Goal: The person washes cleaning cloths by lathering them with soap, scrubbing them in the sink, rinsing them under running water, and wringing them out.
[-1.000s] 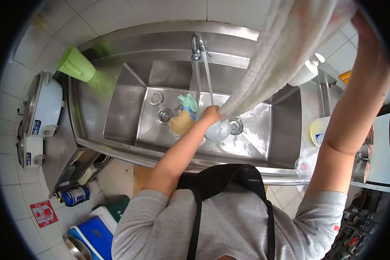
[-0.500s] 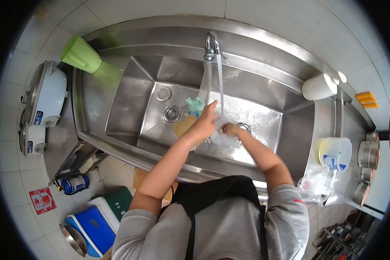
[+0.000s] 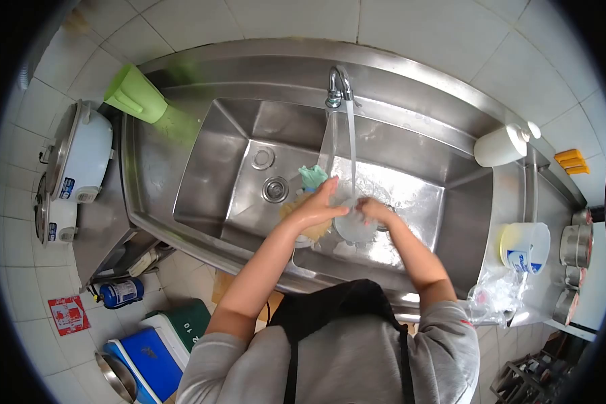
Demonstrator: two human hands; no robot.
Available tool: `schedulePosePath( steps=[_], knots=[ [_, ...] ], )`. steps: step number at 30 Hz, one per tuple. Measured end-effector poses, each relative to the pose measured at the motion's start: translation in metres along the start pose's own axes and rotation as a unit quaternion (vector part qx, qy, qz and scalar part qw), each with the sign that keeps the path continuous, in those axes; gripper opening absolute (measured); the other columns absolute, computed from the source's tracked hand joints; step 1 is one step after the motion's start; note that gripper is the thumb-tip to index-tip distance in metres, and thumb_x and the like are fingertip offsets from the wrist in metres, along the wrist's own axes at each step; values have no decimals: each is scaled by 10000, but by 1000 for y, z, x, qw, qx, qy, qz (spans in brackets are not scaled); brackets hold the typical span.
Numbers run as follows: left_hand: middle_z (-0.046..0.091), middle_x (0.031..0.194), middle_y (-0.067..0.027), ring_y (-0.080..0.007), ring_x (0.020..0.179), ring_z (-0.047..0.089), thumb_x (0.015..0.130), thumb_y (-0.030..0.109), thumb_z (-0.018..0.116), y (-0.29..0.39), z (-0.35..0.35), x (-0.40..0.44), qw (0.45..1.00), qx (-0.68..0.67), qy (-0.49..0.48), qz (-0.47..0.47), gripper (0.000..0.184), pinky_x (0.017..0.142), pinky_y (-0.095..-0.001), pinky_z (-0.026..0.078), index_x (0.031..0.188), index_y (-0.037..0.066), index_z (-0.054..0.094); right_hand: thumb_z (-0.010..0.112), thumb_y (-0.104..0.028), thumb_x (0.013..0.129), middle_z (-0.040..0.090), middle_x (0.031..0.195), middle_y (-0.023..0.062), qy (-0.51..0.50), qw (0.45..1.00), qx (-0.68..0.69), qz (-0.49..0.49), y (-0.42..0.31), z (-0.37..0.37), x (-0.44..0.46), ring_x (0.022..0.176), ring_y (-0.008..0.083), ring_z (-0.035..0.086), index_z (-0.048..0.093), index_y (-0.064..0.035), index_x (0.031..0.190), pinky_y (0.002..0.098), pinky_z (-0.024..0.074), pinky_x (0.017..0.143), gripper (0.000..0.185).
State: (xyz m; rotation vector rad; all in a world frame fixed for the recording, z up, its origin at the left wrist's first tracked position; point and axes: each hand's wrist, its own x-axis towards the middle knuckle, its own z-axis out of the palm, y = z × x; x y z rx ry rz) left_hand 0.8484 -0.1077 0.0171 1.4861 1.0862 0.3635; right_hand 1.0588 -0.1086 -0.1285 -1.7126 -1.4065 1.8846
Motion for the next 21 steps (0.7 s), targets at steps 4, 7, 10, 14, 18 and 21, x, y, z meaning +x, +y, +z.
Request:
schedulePosePath(
  steps=[4, 7, 10, 14, 18, 21],
  knots=[
    [113, 1370, -245, -296, 1282, 153, 605, 300, 763, 16, 33, 21, 999, -7, -11, 47, 1168, 1030, -337, 200, 1334, 22, -107, 483, -109, 833, 603, 700, 53, 17, 982, 9, -190, -159, -45, -114, 526, 115, 555, 560, -6, 841, 234, 428, 406, 128],
    [146, 1367, -217, -296, 1270, 189, 587, 297, 777, 24, 59, 43, 982, -56, 29, 180, 1184, 1021, -325, 219, 1338, 51, -104, 541, -152, 795, 569, 644, 43, 77, 952, 12, -297, -267, -54, -208, 500, 108, 524, 551, -20, 781, 230, 416, 435, 134],
    [407, 1233, -161, -249, 1142, 402, 603, 213, 745, 30, 68, 63, 983, -105, 37, 147, 902, 928, -311, 334, 1309, 51, 207, 552, -160, 782, 581, 689, 63, 123, 902, 78, -407, -336, -64, -273, 516, 130, 539, 550, 5, 808, 240, 440, 453, 166],
    [539, 1056, -119, -232, 975, 524, 623, 132, 689, -6, 49, 144, 996, -90, -12, 14, 647, 800, -335, 419, 1196, 45, 402, 523, -106, 801, 573, 665, 79, 143, 801, 95, -573, -379, -73, -329, 512, 131, 553, 550, 13, 831, 258, 481, 473, 126],
    [569, 997, -91, -240, 893, 561, 678, 31, 572, 48, -14, 141, 988, -126, 55, -74, 486, 649, -381, 484, 1151, 67, 464, 550, -214, 800, 580, 708, 41, 229, 879, -79, -411, -343, -95, -306, 595, 116, 541, 573, -28, 813, 240, 451, 518, 187],
    [565, 1005, -82, -223, 883, 561, 698, -8, 515, 43, -39, 146, 981, -153, 112, -48, 453, 630, -351, 503, 1140, 83, 478, 527, -184, 814, 582, 717, 26, 196, 935, -203, -216, -281, -98, -229, 621, 115, 551, 568, -45, 835, 243, 458, 513, 147]
  ],
)
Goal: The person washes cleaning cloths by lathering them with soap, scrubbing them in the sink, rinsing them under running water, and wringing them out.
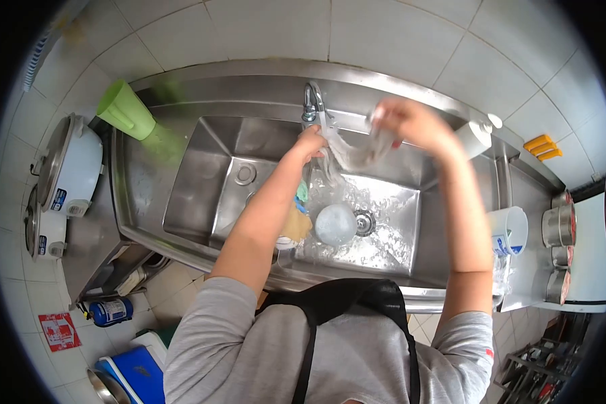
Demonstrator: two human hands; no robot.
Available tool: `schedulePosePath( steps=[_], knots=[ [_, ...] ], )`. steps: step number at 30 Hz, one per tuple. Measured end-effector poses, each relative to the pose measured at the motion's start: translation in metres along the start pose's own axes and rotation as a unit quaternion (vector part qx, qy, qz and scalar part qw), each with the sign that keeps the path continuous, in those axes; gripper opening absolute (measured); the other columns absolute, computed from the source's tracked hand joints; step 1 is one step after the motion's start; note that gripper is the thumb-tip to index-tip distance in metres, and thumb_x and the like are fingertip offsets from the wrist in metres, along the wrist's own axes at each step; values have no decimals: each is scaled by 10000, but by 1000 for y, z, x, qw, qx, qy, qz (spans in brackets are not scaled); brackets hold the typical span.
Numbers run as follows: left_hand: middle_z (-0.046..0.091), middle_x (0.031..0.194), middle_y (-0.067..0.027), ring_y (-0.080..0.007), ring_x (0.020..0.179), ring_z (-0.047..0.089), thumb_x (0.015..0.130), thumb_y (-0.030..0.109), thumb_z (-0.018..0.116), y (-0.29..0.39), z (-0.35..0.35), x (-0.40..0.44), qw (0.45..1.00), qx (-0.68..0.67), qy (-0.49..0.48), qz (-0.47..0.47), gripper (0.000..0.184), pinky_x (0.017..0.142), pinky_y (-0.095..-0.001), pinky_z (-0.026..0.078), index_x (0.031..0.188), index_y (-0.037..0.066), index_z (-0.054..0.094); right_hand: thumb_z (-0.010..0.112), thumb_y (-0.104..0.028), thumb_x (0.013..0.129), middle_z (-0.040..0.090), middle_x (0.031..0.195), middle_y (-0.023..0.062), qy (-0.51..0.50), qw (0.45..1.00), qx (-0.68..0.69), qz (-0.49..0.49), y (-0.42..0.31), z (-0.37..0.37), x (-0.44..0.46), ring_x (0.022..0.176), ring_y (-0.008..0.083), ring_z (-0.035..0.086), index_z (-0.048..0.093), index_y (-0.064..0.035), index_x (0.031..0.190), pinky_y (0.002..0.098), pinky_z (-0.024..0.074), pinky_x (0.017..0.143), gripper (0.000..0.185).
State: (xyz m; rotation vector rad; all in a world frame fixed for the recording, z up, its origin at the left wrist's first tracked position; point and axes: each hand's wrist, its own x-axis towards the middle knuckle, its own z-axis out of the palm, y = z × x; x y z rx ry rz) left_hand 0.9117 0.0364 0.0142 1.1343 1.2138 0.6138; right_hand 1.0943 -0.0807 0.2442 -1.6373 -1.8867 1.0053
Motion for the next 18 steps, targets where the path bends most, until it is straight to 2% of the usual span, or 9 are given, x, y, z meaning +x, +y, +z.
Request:
schedulePosePath(
  steps=[2, 3, 5, 7, 10, 13, 14, 16, 18],
  knots=[
    [559, 1017, -80, -212, 880, 560, 698, -21, 499, 3, -5, 1, 1000, 11, 22, 13, 454, 633, -330, 507, 1138, 89, 483, 495, -119, 786, 605, 768, 101, -88, 990, -81, 73, 71, 50, 36, 708, 173, 586, 579, -26, 914, 285, 488, 584, 179],
    [555, 1025, -80, -210, 881, 560, 696, -28, 492, 7, -5, -2, 999, 24, 25, 15, 458, 634, -325, 507, 1138, 90, 485, 612, -142, 717, 607, 856, 147, -56, 975, -216, -8, 123, 80, 59, 814, 220, 592, 534, -48, 1051, 326, 479, 711, 355],
    [543, 1045, -85, -205, 878, 561, 683, -52, 471, 15, -3, -13, 1000, 20, 9, 13, 458, 633, -311, 510, 1124, 69, 494, 722, -154, 613, 591, 951, 169, 47, 989, -139, 5, 155, 129, 78, 917, 265, 572, 435, -53, 1175, 338, 441, 804, 639],
    [544, 1022, -93, -212, 873, 563, 674, -69, 464, 17, -3, -17, 999, 14, 6, 30, 438, 628, -313, 513, 1096, 47, 495, 785, -194, 526, 529, 1090, 186, 142, 971, -9, -194, 182, 173, 112, 1014, 297, 509, 333, -40, 1250, 354, 381, 878, 868],
    [526, 987, -118, -247, 865, 574, 664, -104, 442, 45, -13, -41, 992, -111, -51, 26, 430, 682, -336, 509, 1076, 16, 436, 781, -190, 545, 551, 1062, 134, 129, 952, 258, -102, 159, 203, 117, 979, 251, 518, 371, -22, 1235, 325, 377, 879, 820],
    [509, 1018, -157, -277, 892, 566, 663, -117, 453, 56, -34, -52, 969, -233, -62, 53, 453, 756, -394, 503, 1097, -2, 395, 762, -150, 583, 558, 1041, 89, 27, 948, 318, -16, 172, 224, 135, 953, 198, 516, 426, -15, 1193, 301, 370, 878, 710],
    [504, 1041, -166, -291, 928, 555, 676, -112, 449, 55, -43, -50, 939, -323, -83, 78, 455, 801, -418, 483, 1110, 0, 377, 753, -135, 596, 559, 1041, 87, 28, 928, 372, -24, 180, 230, 136, 952, 193, 517, 441, -14, 1177, 301, 374, 874, 670],
    [520, 1005, -154, -299, 936, 544, 675, -116, 420, 53, -60, -54, 909, -402, -32, 105, 434, 819, -422, 466, 1093, -3, 401, 734, -105, 624, 562, 1041, 81, 31, 880, 472, -44, 187, 226, 138, 951, 182, 520, 470, -13, 1145, 302, 383, 864, 591],
    [503, 1051, -172, -315, 981, 526, 701, -58, 471, 34, -83, -53, 930, -350, -10, 112, 453, 855, -442, 441, 1137, -9, 356, 716, -68, 648, 568, 999, 80, 7, 801, 599, -17, 189, 202, 139, 901, 161, 537, 477, -28, 1116, 276, 413, 812, 528]
  ],
)
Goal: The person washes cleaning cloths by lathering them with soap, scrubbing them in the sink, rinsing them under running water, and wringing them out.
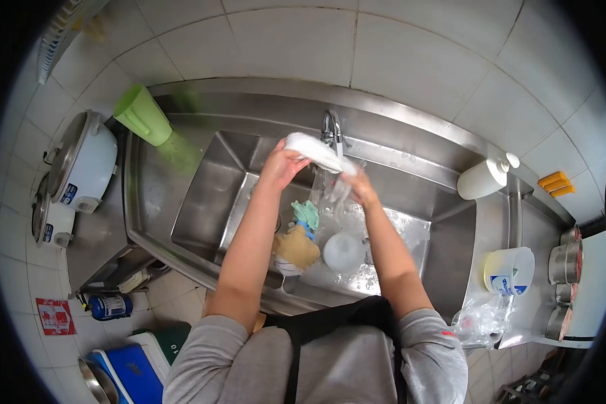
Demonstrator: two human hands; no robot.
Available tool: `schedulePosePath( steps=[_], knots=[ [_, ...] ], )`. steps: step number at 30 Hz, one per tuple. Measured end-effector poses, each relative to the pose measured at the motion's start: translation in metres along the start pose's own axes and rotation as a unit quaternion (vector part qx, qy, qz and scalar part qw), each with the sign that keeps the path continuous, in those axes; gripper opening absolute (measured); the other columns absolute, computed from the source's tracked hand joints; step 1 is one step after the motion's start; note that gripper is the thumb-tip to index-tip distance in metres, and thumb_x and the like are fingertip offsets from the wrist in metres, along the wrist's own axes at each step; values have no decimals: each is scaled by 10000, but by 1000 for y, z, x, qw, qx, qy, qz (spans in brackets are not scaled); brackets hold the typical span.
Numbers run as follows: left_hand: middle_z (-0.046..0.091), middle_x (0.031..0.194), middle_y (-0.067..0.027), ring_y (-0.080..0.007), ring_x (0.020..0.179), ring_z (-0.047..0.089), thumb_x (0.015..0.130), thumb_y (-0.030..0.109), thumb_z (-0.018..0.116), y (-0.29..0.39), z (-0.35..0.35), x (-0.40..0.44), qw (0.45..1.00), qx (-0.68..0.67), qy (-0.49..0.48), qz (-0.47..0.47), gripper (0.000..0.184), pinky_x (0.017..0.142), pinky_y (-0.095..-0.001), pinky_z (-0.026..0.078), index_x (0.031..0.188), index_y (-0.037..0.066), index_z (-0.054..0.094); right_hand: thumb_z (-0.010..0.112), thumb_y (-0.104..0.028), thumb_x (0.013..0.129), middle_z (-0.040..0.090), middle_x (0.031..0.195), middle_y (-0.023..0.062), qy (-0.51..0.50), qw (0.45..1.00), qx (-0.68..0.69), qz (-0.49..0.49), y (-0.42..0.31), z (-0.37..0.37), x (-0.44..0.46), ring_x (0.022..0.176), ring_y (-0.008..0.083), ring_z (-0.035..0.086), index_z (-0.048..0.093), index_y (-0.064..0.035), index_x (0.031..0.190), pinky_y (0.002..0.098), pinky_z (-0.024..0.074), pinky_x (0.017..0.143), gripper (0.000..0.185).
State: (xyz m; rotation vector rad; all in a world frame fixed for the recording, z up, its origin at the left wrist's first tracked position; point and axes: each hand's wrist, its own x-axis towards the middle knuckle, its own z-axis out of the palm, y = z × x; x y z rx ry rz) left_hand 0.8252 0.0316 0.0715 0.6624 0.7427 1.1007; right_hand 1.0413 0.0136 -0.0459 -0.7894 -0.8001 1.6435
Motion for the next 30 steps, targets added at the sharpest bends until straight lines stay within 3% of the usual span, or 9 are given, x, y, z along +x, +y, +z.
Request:
schedulePosePath(
  steps=[5, 8, 11, 13, 16, 17, 21, 24, 30],
  knots=[
    [522, 1025, -173, -315, 1032, 496, 762, 203, 580, -47, 7, -16, 949, 14, 87, -304, 455, 862, -463, 416, 1132, 10, 400, 724, -75, 614, 556, 902, 57, -69, 970, -227, -54, -75, 23, -3, 807, 150, 546, 511, -40, 921, 278, 433, 766, 375],
    [490, 1123, -136, -278, 1057, 472, 770, 418, 561, -82, 33, -1, 931, -204, -17, -301, 526, 868, -435, 406, 1109, 28, 466, 719, -73, 555, 553, 848, 59, -244, 683, -615, -309, -83, 59, -14, 826, 164, 536, 542, -27, 817, 300, 413, 787, 320],
    [504, 1131, -99, -249, 1016, 495, 783, 483, 513, -175, -26, 71, 854, -371, -316, -183, 510, 873, -393, 411, 1091, 77, 497, 695, -49, 524, 542, 805, 77, -292, 735, -529, -307, -86, 82, -36, 834, 217, 531, 499, -5, 667, 340, 411, 782, 247],
    [580, 921, -80, -214, 806, 570, 815, 456, 459, -150, 26, 40, 973, -199, -32, -112, 397, 778, -350, 466, 1001, 112, 529, 675, -35, 538, 548, 834, 85, -265, 874, -374, -160, -85, 80, -47, 845, 231, 536, 500, -4, 668, 333, 404, 797, 220],
    [584, 811, -87, -225, 671, 571, 826, 413, 444, -163, 31, 44, 887, -444, -32, -121, 397, 695, -367, 485, 968, 52, 530, 610, -24, 615, 572, 874, 114, -206, 967, -84, -120, -81, 63, -53, 893, 261, 544, 514, -22, 786, 378, 402, 851, 196],
    [576, 833, -133, -262, 677, 569, 827, 383, 442, -166, 29, 43, 861, -473, -168, -81, 429, 687, -403, 490, 996, -5, 513, 592, -25, 638, 575, 879, 118, -192, 967, 70, -150, -70, 53, -50, 893, 263, 547, 512, -29, 826, 395, 411, 847, 204],
    [547, 816, -134, -294, 643, 544, 815, 418, 476, -129, 65, 34, 926, -375, 17, -35, 464, 682, -424, 475, 1026, 5, 498, 559, -65, 738, 567, 840, 110, 85, 898, 406, -150, -35, 17, -36, 846, 265, 560, 490, -50, 962, 432, 461, 785, 235],
    [503, 755, -93, -258, 584, 504, 812, 427, 505, -113, 69, 29, 920, -381, 97, -6, 450, 661, -406, 463, 1008, 22, 492, 561, -92, 788, 540, 901, 135, 124, 904, 398, -98, -3, -28, -5, 835, 261, 545, 481, -59, 983, 408, 466, 777, 214],
    [477, 608, -16, -150, 555, 479, 781, 270, 571, -104, 36, 28, 992, -14, -126, -13, 207, 556, -309, 427, 671, 94, 566, 526, -158, 818, 577, 770, 99, 90, 980, 131, 119, -9, -17, 19, 646, 202, 586, 534, -31, 881, 352, 510, 593, 141]
  ],
)
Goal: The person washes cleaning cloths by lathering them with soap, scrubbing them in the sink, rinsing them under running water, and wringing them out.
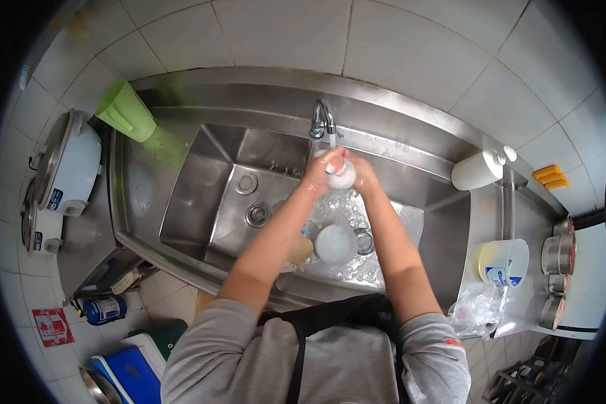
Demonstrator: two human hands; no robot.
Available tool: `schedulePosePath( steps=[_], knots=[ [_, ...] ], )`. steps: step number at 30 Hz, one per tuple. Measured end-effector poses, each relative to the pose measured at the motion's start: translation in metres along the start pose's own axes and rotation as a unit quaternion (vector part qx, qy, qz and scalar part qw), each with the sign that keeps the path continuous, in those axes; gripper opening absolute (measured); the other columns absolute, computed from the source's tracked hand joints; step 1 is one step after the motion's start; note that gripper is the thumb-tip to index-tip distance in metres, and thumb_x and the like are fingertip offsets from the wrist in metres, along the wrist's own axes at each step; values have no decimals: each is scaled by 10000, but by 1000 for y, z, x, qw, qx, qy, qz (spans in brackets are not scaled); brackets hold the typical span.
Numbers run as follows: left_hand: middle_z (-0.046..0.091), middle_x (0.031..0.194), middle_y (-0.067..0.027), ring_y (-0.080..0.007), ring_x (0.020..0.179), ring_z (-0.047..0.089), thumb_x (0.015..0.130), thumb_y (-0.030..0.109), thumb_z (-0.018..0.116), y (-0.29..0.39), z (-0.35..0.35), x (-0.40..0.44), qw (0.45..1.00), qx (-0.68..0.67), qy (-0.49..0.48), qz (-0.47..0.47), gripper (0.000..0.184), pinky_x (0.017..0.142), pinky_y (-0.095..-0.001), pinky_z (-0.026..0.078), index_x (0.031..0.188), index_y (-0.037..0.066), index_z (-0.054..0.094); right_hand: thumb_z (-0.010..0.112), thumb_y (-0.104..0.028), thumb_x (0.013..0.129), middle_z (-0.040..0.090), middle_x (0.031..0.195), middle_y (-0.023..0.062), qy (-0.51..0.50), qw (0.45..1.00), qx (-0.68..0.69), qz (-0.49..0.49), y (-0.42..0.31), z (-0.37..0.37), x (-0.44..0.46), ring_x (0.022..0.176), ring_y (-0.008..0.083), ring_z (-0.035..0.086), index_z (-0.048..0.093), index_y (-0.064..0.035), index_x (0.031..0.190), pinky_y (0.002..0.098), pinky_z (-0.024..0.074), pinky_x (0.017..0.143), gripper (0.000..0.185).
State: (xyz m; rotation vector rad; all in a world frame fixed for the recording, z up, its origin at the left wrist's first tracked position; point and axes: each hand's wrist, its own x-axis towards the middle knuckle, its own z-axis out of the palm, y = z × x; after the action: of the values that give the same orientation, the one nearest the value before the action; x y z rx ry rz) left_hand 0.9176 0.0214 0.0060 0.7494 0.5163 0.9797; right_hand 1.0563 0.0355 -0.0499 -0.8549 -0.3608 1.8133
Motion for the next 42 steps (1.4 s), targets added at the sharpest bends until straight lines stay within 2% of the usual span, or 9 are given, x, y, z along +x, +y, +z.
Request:
schedulePosePath(
  steps=[7, 11, 14, 18, 22, 23, 29, 35, 42],
  knots=[
    [540, 565, 2, -91, 575, 531, 750, 156, 541, 34, 53, -36, 702, 678, -204, 77, 163, 560, -239, 427, 664, 44, 622, 604, -187, 755, 570, 729, 92, 8, 882, -470, 39, -23, 60, -29, 574, 164, 552, 562, 9, 820, 308, 450, 510, 211],
    [579, 813, -12, -131, 725, 556, 841, 199, 522, 10, 21, -29, 980, 194, 46, -6, 187, 648, -271, 444, 961, 60, 552, 587, -119, 767, 587, 725, 70, 50, 971, -232, -26, -25, 48, -25, 640, 129, 543, 582, -5, 774, 278, 439, 536, 114],
    [563, 922, -23, -112, 906, 501, 839, 235, 546, -4, 3, -16, 984, -8, 162, 69, 288, 778, -244, 391, 1068, 66, 504, 593, -119, 769, 595, 750, 82, 69, 725, -627, -276, -27, 3, 13, 683, 144, 564, 588, -8, 842, 264, 460, 566, 132],
    [538, 876, 2, -80, 910, 463, 844, 188, 524, -48, -31, 5, 976, 9, 214, -44, 202, 785, -222, 357, 1020, 95, 497, 586, -110, 778, 597, 738, 126, -30, 887, -458, -59, -43, 82, -30, 564, 174, 597, 600, 45, 807, 266, 488, 535, 159],
    [414, 710, 56, -38, 698, 402, 832, 131, 457, -48, -10, 5, 969, 103, 226, 11, 65, 659, -204, 336, 769, 141, 462, 530, -43, 793, 607, 684, 110, -91, 882, -463, 5, -41, 108, -46, 551, 165, 592, 589, 44, 858, 262, 478, 479, 124],
    [479, 961, 14, -124, 918, 457, 783, 150, 495, -80, -58, 32, 971, 112, 213, -9, 263, 782, -300, 385, 1043, 150, 458, 539, -69, 790, 609, 655, 121, -82, 887, -453, -14, -38, 101, -40, 514, 190, 593, 590, 46, 861, 279, 462, 442, 145],
    [570, 871, -48, -132, 782, 538, 815, 137, 484, -20, -6, 17, 971, -115, 195, -81, 166, 686, -279, 435, 959, 66, 525, 653, -327, 703, 601, 726, 164, 237, 562, -668, -426, -9, 50, -13, 644, 292, 587, 602, -6, 890, 346, 453, 615, 375],
    [587, 817, -78, -152, 712, 575, 763, 56, 593, 1, -8, 15, 983, 90, 160, -10, 237, 652, -272, 469, 954, -3, 467, 623, -148, 753, 598, 706, 59, 55, 890, -411, -191, -20, 45, -26, 608, 138, 520, 603, -4, 828, 265, 409, 572, 164],
    [584, 769, -24, -88, 662, 541, 736, 103, 654, 27, -10, 7, 934, 353, 3, 53, 289, 615, -224, 433, 972, 20, 511, 618, -129, 775, 568, 748, 6, 21, 849, -428, -309, -36, 61, -36, 667, 58, 478, 609, -30, 816, 193, 375, 584, 108]
  ],
)
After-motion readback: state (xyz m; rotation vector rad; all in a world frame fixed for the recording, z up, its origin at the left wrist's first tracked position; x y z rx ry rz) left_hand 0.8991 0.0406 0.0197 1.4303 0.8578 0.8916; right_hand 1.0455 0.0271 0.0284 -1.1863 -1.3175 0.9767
